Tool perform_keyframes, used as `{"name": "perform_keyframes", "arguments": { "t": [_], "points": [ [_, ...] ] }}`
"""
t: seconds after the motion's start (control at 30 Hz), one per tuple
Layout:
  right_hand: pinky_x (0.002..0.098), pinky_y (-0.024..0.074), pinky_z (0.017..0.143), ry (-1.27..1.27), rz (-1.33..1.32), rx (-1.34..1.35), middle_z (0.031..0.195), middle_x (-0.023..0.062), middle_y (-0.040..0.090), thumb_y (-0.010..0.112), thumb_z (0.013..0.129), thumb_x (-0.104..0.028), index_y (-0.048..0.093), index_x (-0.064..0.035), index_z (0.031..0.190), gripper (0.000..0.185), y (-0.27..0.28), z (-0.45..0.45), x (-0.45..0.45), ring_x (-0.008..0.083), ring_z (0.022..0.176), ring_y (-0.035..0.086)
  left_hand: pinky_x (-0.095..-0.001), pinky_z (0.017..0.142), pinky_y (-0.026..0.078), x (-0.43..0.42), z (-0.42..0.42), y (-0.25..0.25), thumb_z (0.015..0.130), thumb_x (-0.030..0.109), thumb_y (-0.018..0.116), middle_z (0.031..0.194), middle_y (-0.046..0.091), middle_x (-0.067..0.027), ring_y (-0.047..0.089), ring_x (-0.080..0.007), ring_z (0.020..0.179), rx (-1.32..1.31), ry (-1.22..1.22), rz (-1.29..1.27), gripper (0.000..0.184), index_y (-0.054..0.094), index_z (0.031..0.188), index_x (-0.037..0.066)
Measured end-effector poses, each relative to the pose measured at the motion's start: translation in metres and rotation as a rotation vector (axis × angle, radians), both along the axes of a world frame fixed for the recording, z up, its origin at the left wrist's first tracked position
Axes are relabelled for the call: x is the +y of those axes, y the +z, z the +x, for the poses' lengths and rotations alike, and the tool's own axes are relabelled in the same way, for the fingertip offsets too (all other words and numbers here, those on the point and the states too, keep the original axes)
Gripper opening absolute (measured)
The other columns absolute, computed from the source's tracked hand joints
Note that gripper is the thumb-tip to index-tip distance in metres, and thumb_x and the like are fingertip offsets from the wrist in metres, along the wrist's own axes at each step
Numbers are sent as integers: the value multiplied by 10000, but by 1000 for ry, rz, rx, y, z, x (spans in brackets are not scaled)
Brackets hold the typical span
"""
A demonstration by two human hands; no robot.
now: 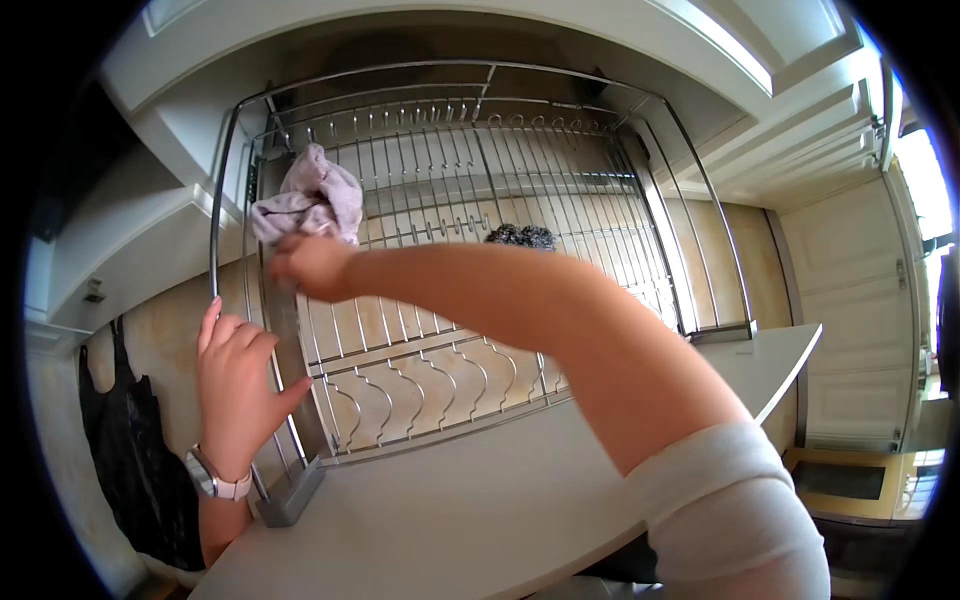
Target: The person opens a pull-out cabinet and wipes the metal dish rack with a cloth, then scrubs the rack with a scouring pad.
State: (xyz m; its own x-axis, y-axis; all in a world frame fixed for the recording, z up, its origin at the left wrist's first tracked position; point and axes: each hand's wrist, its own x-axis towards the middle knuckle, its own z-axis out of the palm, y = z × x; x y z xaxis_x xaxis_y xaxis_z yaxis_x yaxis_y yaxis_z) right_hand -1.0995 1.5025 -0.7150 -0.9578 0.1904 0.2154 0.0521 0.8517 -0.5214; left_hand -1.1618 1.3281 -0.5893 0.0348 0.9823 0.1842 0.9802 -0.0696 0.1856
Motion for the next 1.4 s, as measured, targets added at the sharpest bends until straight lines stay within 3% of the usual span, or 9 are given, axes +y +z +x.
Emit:
{"name": "perform_keyframes", "arguments": {
  "t": [0.1, 0.17, 0.23, 0.3, 0.37, 0.53, 0.7, 1.1, 1.4],
  "points": [
    [376, 446, 830, 1, -121, -205, 1039, 104, 553, 581, 725, -131, 582, -149, 1018, 294, 47, 49, 37, 257, 972, 538, -449, 1025, 256, 0, -3, 2, 471, 155, 765, 731, 560, -95, 510, -254, 811, -17, -15, -5, 335, 601, 719, 1],
    [309, 498, 706, -756, -526, -605, 1001, 65, 584, 465, 858, -261, 581, -135, 1028, 241, 102, 75, 49, 200, 810, 600, -443, 1030, 255, -1, -4, 2, 480, 169, 761, 734, 562, -98, 510, -256, 812, -6, -29, -3, 337, 604, 726, 1],
    [300, 497, 752, -905, -36, -673, 1071, 107, 558, 482, 851, -276, 557, -140, 1101, 294, 88, 120, 96, 194, 848, 593, -441, 1031, 255, -3, -6, 1, 484, 174, 759, 734, 562, -99, 510, -256, 811, -22, -24, 12, 336, 606, 729, 2],
    [362, 339, 967, -672, 697, -812, 1174, 71, 526, 618, 739, -234, 564, -176, 1103, 372, 80, 182, 129, 246, 1137, 421, -433, 1033, 255, -4, -7, -1, 495, 187, 754, 718, 563, -97, 512, -254, 797, -58, -32, 50, 327, 609, 726, 8],
    [458, 150, 1037, -816, 659, -760, 1347, 186, 299, 597, 765, -419, 405, -222, 1279, 583, 88, 219, 113, 370, 1267, 202, -424, 1031, 259, -3, -9, -3, 499, 204, 759, 706, 566, -96, 511, -248, 786, -76, -24, 52, 318, 614, 704, 9],
    [447, 339, 964, -400, 184, -716, 1311, 170, 326, 585, 792, -379, 337, -142, 1304, 617, 68, 240, 74, 334, 1202, 347, -428, 1030, 257, -6, -12, -5, 525, 197, 741, 711, 577, -82, 515, -241, 779, -102, -50, 34, 287, 610, 707, 17],
    [411, 435, 756, -429, 88, -582, 897, 138, 578, 560, 809, -146, 490, -86, 1071, 277, 51, 228, 58, 332, 866, 550, -428, 1030, 253, -7, -15, -10, 563, 188, 725, 725, 585, -78, 519, -237, 795, -84, -50, 40, 245, 613, 709, 26],
    [379, 465, 719, -263, 29, -267, 904, 126, 553, 578, 808, -172, 541, -103, 1029, 234, 45, 172, 22, 313, 809, 568, -393, 1023, 282, -5, -14, -15, 540, 186, 733, 615, 539, -86, 501, -233, 743, -85, -35, 138, 246, 572, 577, 5],
    [384, 463, 736, -197, -78, -476, 902, 114, 579, 590, 772, -132, 596, -65, 897, 142, 49, 140, 13, 300, 830, 566, -402, 1029, 272, -5, -15, -13, 544, 169, 727, 660, 548, -83, 505, -237, 766, -110, -20, 92, 238, 583, 645, 8]
  ]
}}
